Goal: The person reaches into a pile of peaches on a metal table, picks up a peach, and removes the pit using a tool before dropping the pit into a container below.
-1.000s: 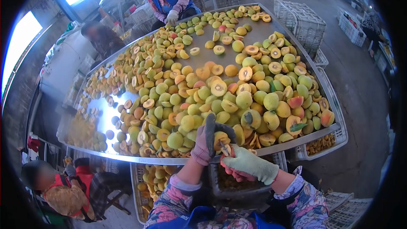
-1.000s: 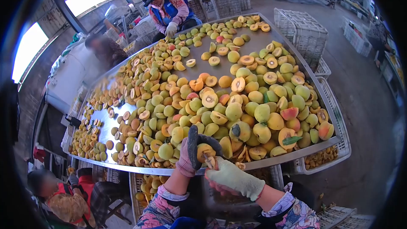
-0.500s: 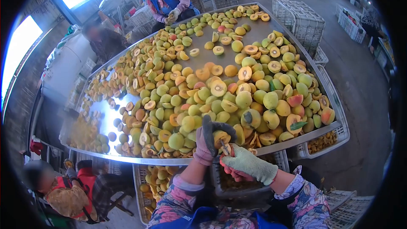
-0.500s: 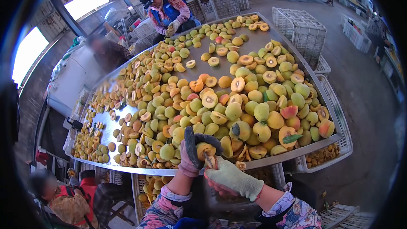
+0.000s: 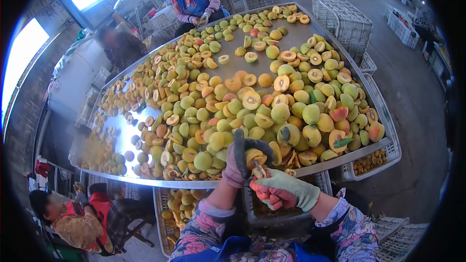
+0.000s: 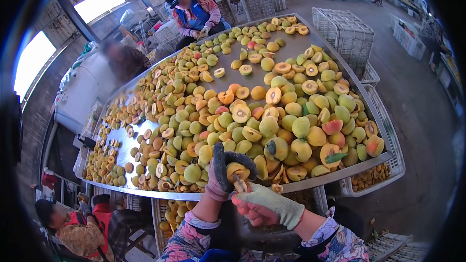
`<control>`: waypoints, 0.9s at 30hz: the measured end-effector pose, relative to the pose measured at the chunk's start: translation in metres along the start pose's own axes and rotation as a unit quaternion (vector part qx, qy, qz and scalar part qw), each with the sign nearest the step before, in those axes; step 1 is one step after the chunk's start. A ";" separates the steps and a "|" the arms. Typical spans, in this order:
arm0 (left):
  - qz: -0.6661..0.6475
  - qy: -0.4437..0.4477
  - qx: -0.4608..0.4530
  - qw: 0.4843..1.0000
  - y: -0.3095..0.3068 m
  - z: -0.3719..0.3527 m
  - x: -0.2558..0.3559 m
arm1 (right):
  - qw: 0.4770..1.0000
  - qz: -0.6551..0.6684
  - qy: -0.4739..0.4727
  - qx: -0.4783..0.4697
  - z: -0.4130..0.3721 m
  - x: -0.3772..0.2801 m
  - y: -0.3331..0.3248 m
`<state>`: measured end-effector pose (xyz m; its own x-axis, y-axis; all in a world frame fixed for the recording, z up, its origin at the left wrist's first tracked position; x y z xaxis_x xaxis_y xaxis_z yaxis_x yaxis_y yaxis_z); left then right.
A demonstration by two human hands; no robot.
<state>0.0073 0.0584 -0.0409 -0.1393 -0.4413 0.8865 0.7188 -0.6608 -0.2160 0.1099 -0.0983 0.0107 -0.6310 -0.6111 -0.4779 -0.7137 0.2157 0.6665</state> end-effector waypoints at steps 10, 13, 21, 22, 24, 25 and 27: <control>0.144 0.145 0.076 0.976 0.009 0.001 0.015 | 0.987 0.102 -0.023 -0.120 0.010 0.021 -0.010; 0.013 -0.025 0.051 0.998 0.008 -0.008 -0.023 | 0.984 0.102 -0.027 -0.146 0.012 0.019 -0.012; -0.167 -0.230 -0.017 0.958 0.020 0.010 0.023 | 0.672 -0.555 -0.394 0.293 0.012 0.027 -0.017; -0.303 -0.292 -0.007 0.907 0.022 0.010 0.028 | 0.672 -0.554 -0.394 0.294 0.012 0.029 -0.020; -0.125 -0.132 -0.018 0.983 0.024 0.012 0.036 | 0.589 -0.639 -0.378 0.320 0.005 0.024 -0.015; 0.060 0.036 -0.025 0.997 0.025 0.012 0.041 | 0.588 -0.639 -0.378 0.320 0.004 0.024 -0.014; 0.029 -0.036 0.020 0.999 0.029 0.005 0.025 | 0.562 -0.660 -0.329 0.375 0.001 0.025 -0.013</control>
<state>0.0286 0.0312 -0.0231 -0.0485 -0.4330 0.9001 0.7515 -0.6094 -0.2527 0.1028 -0.1159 -0.0101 0.7988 -0.2547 -0.5450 -0.4638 0.3162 -0.8276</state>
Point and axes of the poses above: each hand's wrist, its own z-axis towards the middle knuckle, its own y-axis out of the palm, x = y × z, the point moved 1 cm from there along z, towards the middle knuckle, and after that the axes turned 6 degrees about x, right-handed, at the moved point
